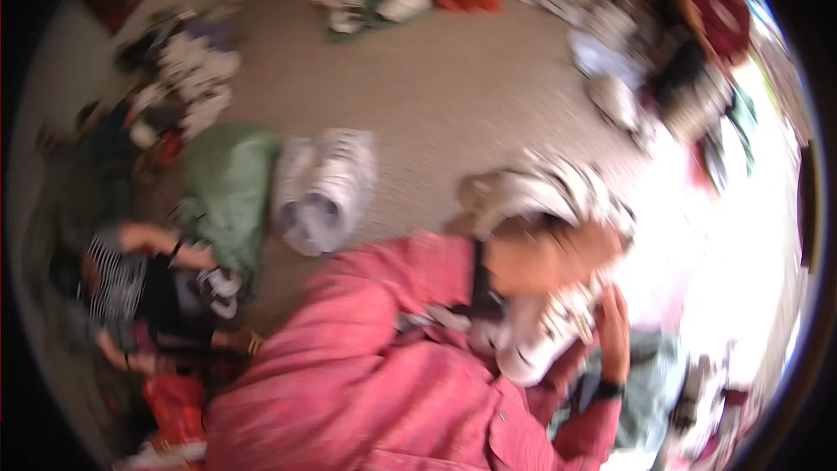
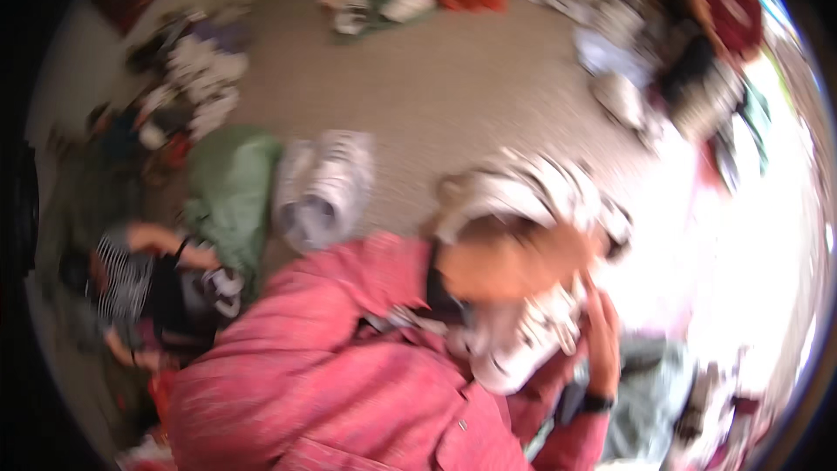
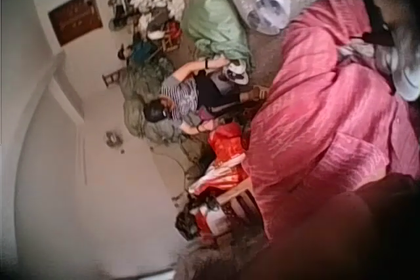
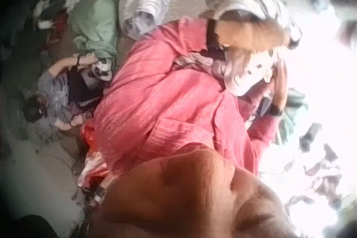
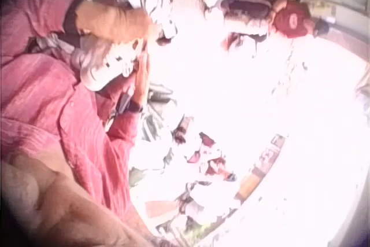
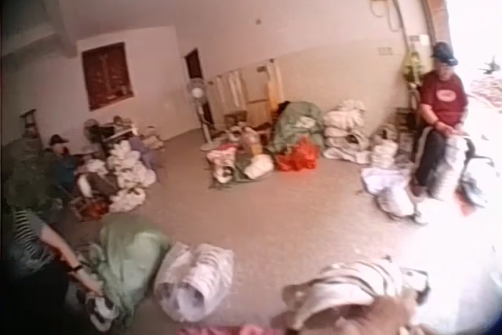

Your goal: The recorder is lacing and organizing shoe uppers while sitting on the floor in a production area.

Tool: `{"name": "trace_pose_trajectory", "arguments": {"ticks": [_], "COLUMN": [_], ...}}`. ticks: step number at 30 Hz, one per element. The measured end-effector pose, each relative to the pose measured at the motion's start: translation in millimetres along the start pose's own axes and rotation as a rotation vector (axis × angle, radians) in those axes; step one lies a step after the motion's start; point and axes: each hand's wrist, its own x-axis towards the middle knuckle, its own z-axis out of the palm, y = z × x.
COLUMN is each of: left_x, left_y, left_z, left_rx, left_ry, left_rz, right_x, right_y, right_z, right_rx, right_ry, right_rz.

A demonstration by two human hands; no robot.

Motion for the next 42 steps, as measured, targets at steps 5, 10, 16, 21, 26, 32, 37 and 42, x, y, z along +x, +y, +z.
{"name": "trace_pose_trajectory", "arguments": {"ticks": [5,10,16,21,26,32,37,42], "left_x": [22,10,2,5,-1,6,8,21], "left_y": [-40,4,31,35,39,35,34,42], "left_z": [20,0,-6,2,10,12,18,15], "left_rx": [-1.021,-1.208,-1.506,-1.659,-1.659,-1.790,-1.863,-1.488], "left_ry": [-0.482,-0.364,-0.298,-0.416,-0.484,-0.534,-0.563,-0.385], "left_rz": [-0.523,-0.469,-0.566,-0.599,-0.547,-0.618,-0.720,-0.390], "right_x": [26,-1,-30,-28,-20,-12,-26,-23], "right_y": [10,40,30,25,22,37,32,51], "right_z": [7,-11,-11,-17,-18,2,14,15], "right_rx": [0.201,0.242,-0.178,-0.242,-0.123,0.138,0.234,0.186], "right_ry": [-0.063,-0.004,-0.001,-0.010,0.012,0.181,0.210,0.240], "right_rz": [-0.128,-0.292,-0.547,-0.577,-0.488,-0.438,-0.367,-0.531]}}
